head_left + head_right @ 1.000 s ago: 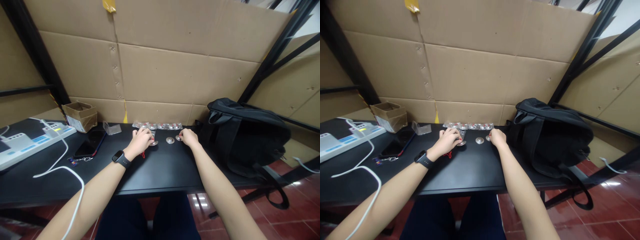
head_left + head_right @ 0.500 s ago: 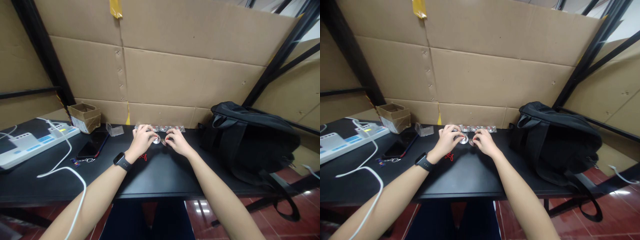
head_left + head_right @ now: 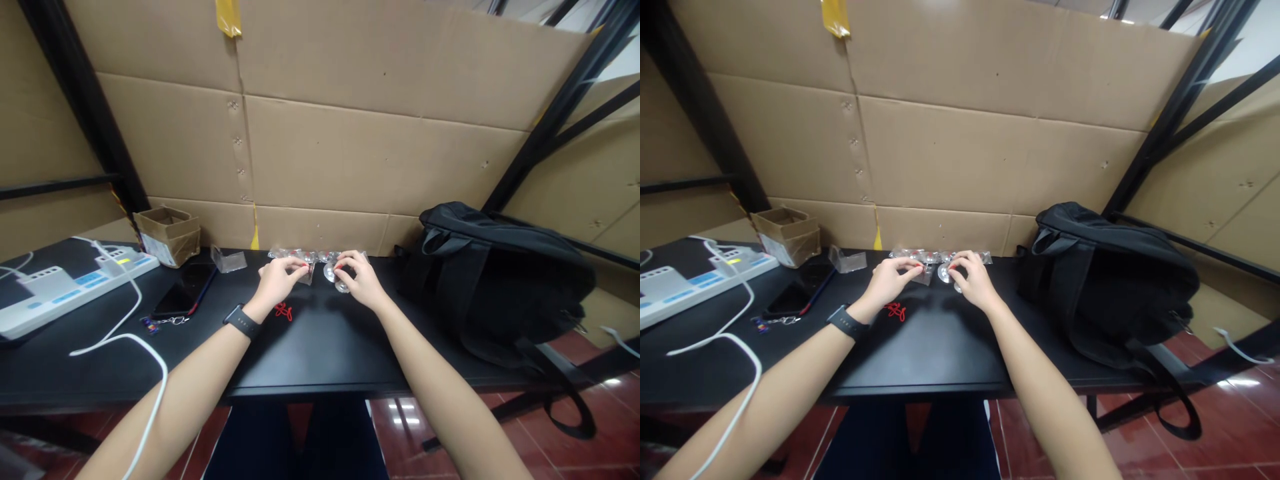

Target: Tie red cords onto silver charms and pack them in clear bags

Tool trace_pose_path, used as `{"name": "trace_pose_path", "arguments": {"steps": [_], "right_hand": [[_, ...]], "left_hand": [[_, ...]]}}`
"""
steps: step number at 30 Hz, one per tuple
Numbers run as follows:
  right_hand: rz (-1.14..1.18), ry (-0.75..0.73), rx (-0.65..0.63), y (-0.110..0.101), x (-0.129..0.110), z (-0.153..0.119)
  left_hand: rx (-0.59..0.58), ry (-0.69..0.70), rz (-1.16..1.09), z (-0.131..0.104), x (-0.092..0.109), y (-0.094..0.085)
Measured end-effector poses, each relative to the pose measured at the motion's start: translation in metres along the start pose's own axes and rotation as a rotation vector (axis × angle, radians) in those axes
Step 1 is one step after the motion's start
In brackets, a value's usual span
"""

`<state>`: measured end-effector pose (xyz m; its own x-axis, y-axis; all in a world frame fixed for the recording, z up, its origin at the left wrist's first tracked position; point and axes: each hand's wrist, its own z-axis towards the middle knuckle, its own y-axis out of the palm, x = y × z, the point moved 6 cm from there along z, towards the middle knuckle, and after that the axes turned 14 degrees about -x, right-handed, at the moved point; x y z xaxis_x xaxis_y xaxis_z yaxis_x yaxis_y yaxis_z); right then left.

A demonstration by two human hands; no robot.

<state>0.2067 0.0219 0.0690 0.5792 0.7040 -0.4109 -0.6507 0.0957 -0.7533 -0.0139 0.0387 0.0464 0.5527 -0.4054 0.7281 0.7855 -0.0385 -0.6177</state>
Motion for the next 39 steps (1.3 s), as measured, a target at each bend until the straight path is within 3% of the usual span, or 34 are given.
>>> {"name": "trace_pose_path", "arguments": {"steps": [8, 12, 25, 31, 39], "right_hand": [[0.124, -0.001, 0.133, 0.004, -0.014, 0.000], [0.154, -0.013, 0.165, 0.009, -0.021, 0.001], [0.233, -0.071, 0.073, 0.025, -0.025, 0.002], [0.457, -0.006, -0.062, 0.036, -0.016, 0.001], [0.437, -0.035, -0.151, 0.036, -0.018, -0.001]], "left_hand": [[-0.124, -0.011, -0.546, 0.008, -0.014, 0.022], [-0.208, -0.055, -0.705, 0.005, -0.013, 0.033], [-0.286, -0.010, -0.744, 0.003, -0.002, 0.039], [-0.286, -0.050, -0.762, 0.004, -0.010, 0.040], [-0.238, -0.019, -0.660, 0.008, -0.015, 0.041]]}}
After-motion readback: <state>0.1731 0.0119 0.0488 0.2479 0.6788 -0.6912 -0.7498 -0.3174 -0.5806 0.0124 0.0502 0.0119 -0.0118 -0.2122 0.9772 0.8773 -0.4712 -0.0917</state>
